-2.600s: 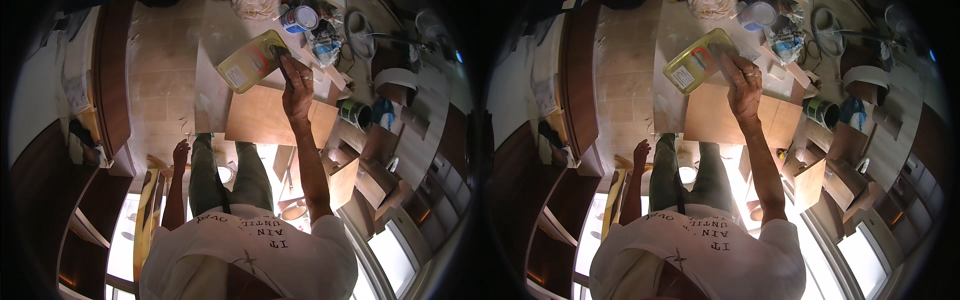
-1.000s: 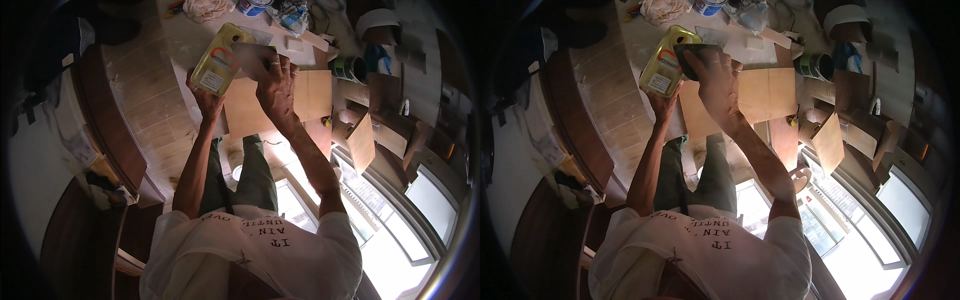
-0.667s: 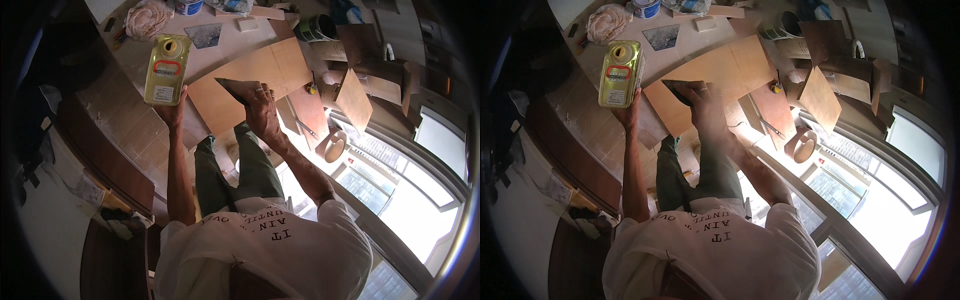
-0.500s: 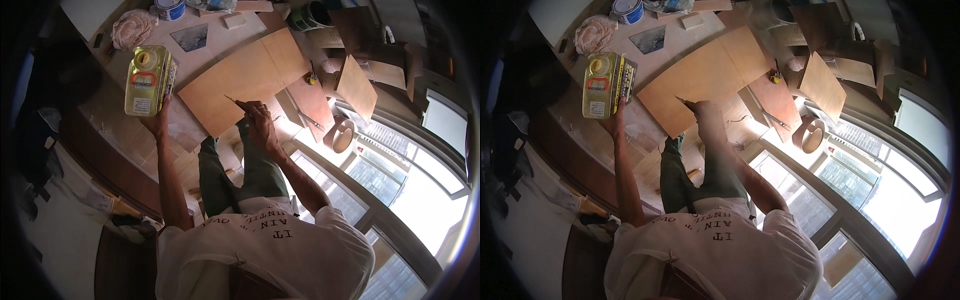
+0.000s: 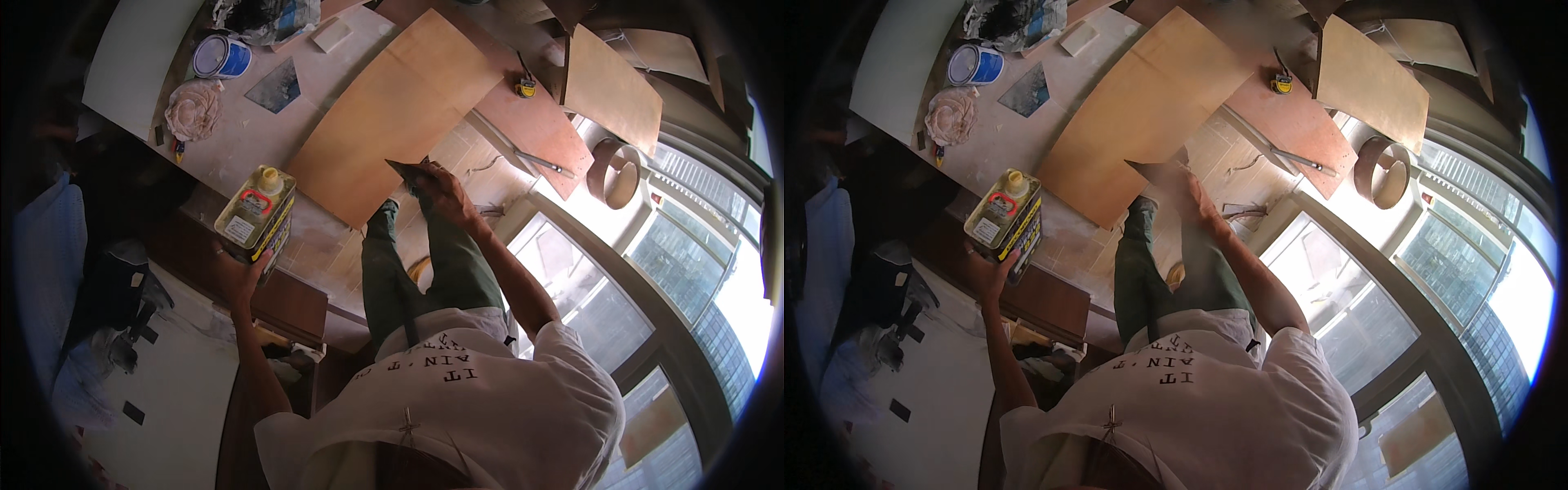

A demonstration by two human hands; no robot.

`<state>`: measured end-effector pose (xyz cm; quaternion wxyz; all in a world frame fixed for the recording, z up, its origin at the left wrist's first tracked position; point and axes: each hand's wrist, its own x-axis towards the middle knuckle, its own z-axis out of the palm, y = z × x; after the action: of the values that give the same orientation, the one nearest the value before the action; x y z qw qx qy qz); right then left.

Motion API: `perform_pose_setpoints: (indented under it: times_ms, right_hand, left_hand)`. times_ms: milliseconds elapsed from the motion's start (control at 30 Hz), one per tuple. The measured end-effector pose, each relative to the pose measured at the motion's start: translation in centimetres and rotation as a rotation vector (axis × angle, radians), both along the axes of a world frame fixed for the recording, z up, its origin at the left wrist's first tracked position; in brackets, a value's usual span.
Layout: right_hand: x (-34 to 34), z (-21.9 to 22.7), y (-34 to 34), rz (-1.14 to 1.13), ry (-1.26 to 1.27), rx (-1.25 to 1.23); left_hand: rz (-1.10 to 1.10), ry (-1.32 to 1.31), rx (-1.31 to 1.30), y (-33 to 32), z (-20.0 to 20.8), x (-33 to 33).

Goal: The person applies adhesive to a wooden board using a scraper, then kneels to fit a wooden trim piece into a cabinet and wipes the interior with a cloth. The task involves handling a wooden board, adhesive, scraper, trim piece, and cloth.

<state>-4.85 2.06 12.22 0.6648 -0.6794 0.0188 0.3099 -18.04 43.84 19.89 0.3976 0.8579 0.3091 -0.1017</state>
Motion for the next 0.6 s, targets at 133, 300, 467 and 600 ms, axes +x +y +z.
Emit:
perform_pose_setpoints:
  times_ms: [133, 300, 467, 600]
  right_hand:
    - [-1.0, -5.4, -2.9, 0.177, 0.125, 0.454]
    - [-0.1, -5.7, 2.1, 0.857, 0.126, 0.299]
    - [-0.6, -7.2, 3.8, 0.823, -0.187, 0.436]
    - [3.5, -5.0, 1.6, 0.585, -0.008, 0.594]
  left_hand:
    - [-0.138, 0.244, -0.270, -4.5, 3.1, 1.8]
    - [-0.202, 0.302, -0.327, -7.4, 2.2, 3.5]
    - [-0.228, 0.289, -0.361, -11.7, 3.2, 9.4]
    - [-0.211, 0.237, -0.328, -15.0, 4.2, 15.5]
